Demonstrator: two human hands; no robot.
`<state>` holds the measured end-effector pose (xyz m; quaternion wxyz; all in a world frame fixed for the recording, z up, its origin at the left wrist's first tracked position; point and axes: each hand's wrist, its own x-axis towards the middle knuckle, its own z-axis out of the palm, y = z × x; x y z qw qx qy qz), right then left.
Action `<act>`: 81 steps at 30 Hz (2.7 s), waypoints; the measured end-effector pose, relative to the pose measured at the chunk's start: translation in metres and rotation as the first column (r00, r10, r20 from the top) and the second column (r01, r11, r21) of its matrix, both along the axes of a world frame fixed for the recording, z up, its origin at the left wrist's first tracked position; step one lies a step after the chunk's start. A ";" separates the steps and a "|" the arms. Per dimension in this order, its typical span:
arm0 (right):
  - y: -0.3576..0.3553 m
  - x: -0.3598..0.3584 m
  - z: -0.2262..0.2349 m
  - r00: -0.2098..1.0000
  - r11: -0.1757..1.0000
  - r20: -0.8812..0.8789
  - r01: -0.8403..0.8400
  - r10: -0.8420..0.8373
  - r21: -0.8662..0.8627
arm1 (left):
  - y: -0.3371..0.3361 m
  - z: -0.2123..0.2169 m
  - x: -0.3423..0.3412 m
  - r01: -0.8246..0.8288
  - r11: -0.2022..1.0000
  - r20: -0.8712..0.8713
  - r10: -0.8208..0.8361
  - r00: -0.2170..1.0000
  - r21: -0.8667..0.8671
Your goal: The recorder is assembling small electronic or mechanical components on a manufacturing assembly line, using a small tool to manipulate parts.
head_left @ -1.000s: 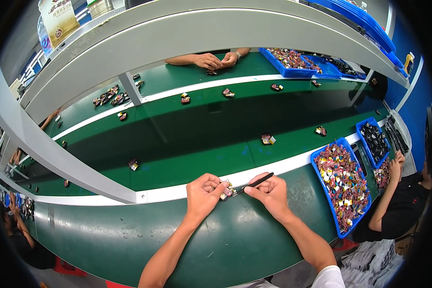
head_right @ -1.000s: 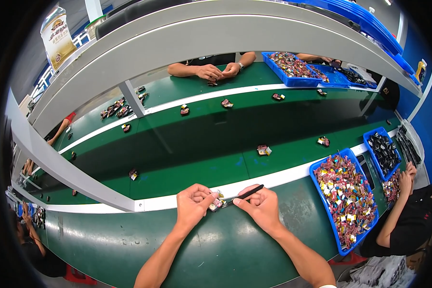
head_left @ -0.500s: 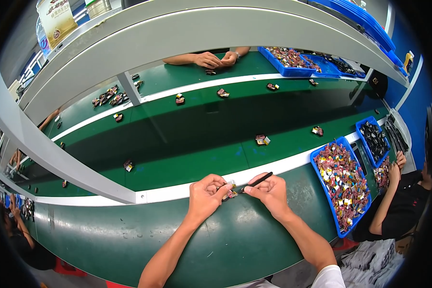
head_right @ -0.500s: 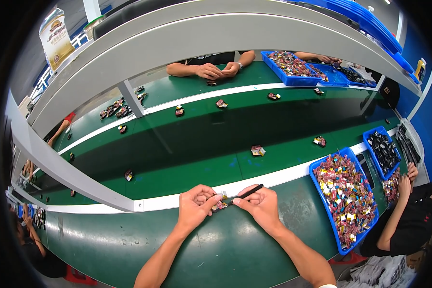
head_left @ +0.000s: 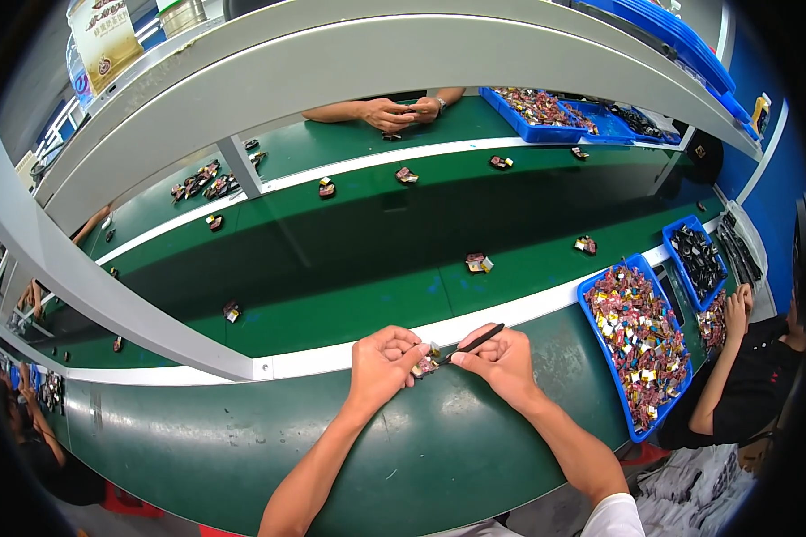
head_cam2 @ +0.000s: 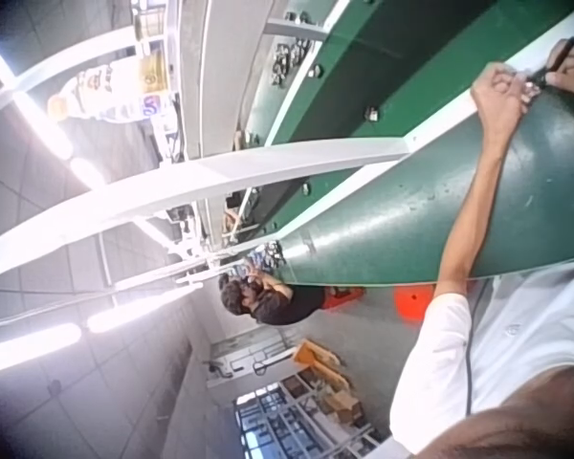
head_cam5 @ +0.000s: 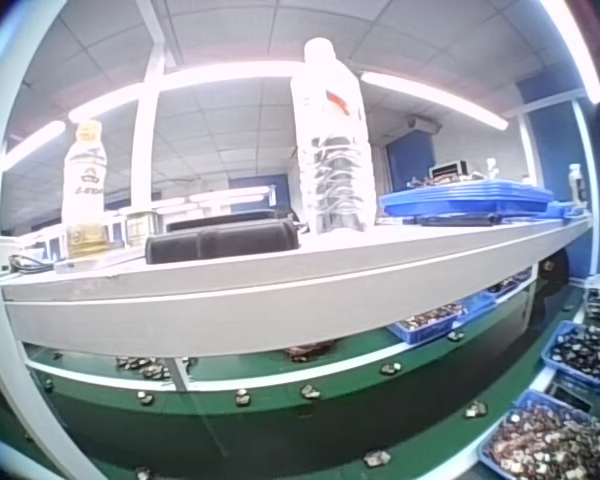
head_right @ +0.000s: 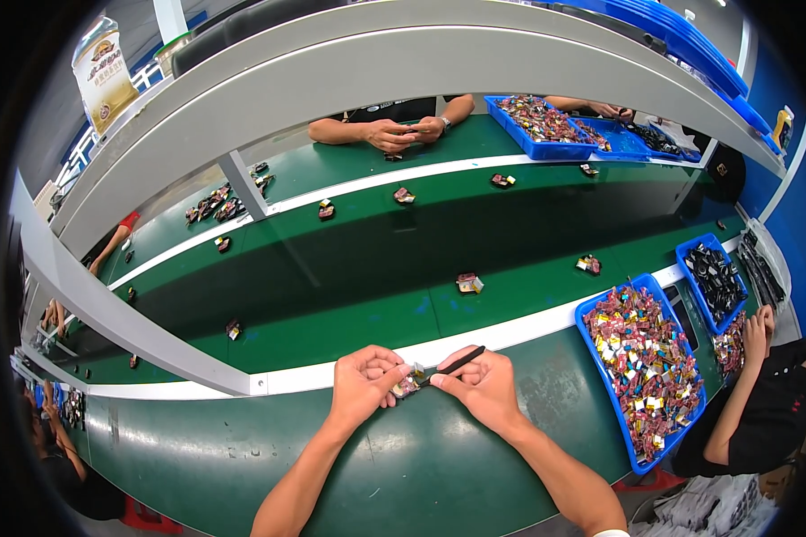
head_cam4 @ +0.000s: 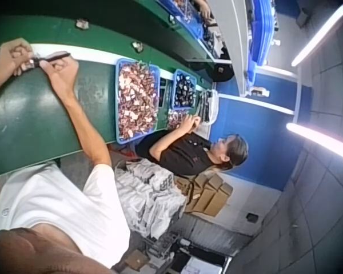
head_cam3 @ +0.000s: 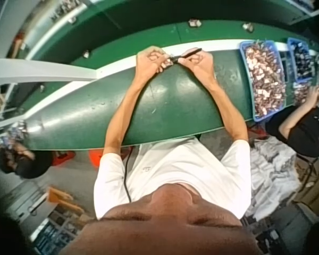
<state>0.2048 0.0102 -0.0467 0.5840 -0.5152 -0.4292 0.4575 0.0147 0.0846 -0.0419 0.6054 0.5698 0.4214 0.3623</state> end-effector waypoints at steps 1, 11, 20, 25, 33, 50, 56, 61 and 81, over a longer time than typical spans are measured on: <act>0.000 0.001 0.000 1.000 1.000 0.008 -0.004 0.004 0.003 | 0.000 0.000 0.000 -0.005 1.000 0.005 0.005 1.000 -0.013; -0.001 0.003 0.002 0.998 0.999 -0.056 0.027 -0.025 0.040 | 0.010 -0.006 -0.008 0.160 0.980 0.158 -0.141 0.977 -0.118; -0.003 0.001 0.002 0.972 0.988 -0.212 0.121 -0.098 0.099 | 0.008 -0.001 -0.006 0.340 0.932 0.333 -0.284 0.899 -0.122; -0.003 -0.003 -0.001 0.976 0.974 -0.148 0.179 -0.159 0.137 | 0.007 -0.007 -0.004 0.329 0.941 0.338 -0.285 0.897 -0.080; -0.007 -0.006 -0.002 0.976 0.949 0.056 0.189 -0.210 0.254 | 0.005 -0.013 -0.002 0.292 0.956 0.368 -0.256 0.894 -0.043; -0.008 -0.008 0.003 0.979 0.960 0.109 0.145 -0.175 0.238 | 0.007 -0.017 -0.007 0.307 0.951 0.416 -0.268 0.869 -0.028; -0.009 -0.010 0.003 0.983 0.961 0.084 0.142 -0.166 0.237 | 0.006 -0.018 -0.007 0.291 0.957 0.400 -0.261 0.879 -0.016; -0.011 -0.013 -0.002 0.975 0.954 0.104 0.164 -0.195 0.251 | 0.004 -0.015 -0.006 0.284 0.958 0.411 -0.247 0.878 -0.031; -0.012 -0.018 -0.002 0.869 0.889 0.354 0.183 -0.347 0.421 | 0.002 -0.020 -0.006 0.281 0.960 0.413 -0.258 0.874 0.003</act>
